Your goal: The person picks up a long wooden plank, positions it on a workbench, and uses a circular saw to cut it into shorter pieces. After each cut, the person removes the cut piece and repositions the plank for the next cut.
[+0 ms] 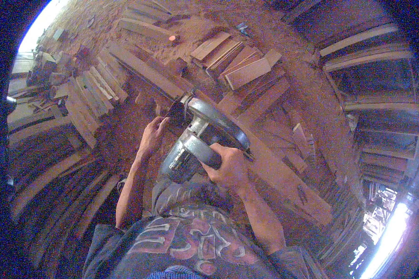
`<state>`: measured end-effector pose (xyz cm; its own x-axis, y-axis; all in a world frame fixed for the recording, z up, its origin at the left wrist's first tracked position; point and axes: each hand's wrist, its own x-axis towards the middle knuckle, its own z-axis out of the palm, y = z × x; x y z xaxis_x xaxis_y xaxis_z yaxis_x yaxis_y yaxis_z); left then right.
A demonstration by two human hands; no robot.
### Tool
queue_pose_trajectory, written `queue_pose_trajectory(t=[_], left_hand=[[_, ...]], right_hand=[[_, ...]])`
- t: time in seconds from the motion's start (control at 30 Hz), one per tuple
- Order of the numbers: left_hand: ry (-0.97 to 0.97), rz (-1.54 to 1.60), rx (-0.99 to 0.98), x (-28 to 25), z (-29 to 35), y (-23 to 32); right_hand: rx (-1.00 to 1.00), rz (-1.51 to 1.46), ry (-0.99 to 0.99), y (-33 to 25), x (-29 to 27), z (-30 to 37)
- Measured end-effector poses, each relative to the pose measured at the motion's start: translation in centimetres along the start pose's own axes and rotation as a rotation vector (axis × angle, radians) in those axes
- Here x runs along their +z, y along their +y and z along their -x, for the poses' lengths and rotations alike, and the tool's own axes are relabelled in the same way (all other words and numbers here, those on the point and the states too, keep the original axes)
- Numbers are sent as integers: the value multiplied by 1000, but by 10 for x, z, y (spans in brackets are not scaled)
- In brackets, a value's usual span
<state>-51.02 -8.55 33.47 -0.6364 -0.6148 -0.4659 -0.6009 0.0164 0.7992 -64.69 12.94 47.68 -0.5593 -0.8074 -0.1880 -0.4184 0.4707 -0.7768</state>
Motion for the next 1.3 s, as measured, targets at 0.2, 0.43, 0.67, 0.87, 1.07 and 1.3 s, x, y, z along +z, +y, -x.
queue_pose_trajectory(t=[0.2,0.43,0.67,0.87,1.07,1.3], left_hand=[[16,1,26,0,0,-1],[32,6,7,1,3,4],[28,12,28,3,-2,-4],[31,12,26,3,-1,-6],[14,-4,8,-2,0,1],[10,-4,-18,-5,3,6]], right_hand=[[-15,6,3,2,1,0],[-92,29,20,6,2,0],[-76,10,25,8,4,0],[-54,5,16,6,4,0],[-47,1,12,0,1,-1],[-26,-14,-11,-4,-2,-1]])
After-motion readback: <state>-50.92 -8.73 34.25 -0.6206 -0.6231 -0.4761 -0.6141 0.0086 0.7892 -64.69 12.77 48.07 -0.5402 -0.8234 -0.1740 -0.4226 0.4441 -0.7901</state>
